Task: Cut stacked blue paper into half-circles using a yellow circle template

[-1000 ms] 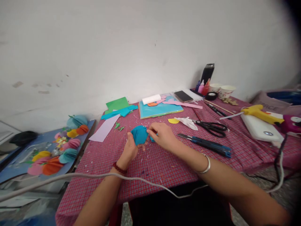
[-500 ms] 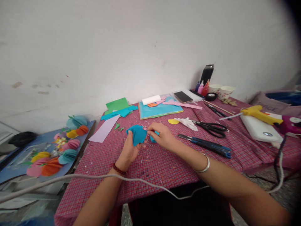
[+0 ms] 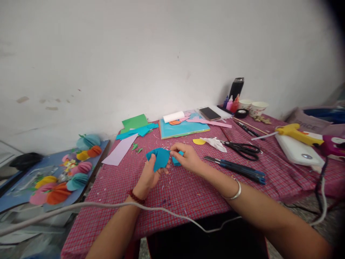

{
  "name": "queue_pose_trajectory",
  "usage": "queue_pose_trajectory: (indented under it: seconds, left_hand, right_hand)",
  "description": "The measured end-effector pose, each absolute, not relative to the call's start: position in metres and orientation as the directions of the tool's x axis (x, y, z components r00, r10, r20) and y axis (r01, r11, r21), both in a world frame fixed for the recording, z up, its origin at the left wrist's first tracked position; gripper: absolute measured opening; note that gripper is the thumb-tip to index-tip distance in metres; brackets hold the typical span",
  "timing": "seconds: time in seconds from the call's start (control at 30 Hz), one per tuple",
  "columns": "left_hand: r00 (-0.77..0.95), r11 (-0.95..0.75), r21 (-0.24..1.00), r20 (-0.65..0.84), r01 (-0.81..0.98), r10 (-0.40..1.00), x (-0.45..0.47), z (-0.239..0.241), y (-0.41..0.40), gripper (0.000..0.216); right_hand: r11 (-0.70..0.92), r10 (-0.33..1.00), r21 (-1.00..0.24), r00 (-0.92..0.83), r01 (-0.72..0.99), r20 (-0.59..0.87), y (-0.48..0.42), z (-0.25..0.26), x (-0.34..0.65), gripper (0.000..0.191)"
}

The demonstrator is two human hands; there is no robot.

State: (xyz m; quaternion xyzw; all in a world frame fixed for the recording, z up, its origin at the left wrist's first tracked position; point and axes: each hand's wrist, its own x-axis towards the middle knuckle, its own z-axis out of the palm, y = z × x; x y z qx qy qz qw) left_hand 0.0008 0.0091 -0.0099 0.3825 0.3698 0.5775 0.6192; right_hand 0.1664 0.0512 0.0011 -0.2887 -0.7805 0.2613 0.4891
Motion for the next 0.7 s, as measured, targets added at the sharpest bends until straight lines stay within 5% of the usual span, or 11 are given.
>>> queue_pose_trajectory:
  seconds: [0.4,0.53,0.7]
  left_hand:
    - [0.036,0.03,0.867,-0.013,-0.498,0.999,0.001,-0.009,0.01,0.017]
    - [-0.081,-0.102,0.888,0.074,-0.449,0.994,0.003,-0.012,0.012,0.015]
    - [-0.184,-0.23,0.958,0.199,-0.168,0.963,-0.001,-0.011,0.011,0.022]
  right_hand:
    - [0.654,0.726,-0.743,-0.396,0.142,0.562,0.05,-0.001,0.165,0.011]
    - [0.523,0.784,-0.851,-0.419,0.047,0.458,0.046,-0.003,0.161,0.017]
    - [0.239,0.871,-0.961,-0.406,-0.14,0.276,0.042,-0.005,0.152,0.025]
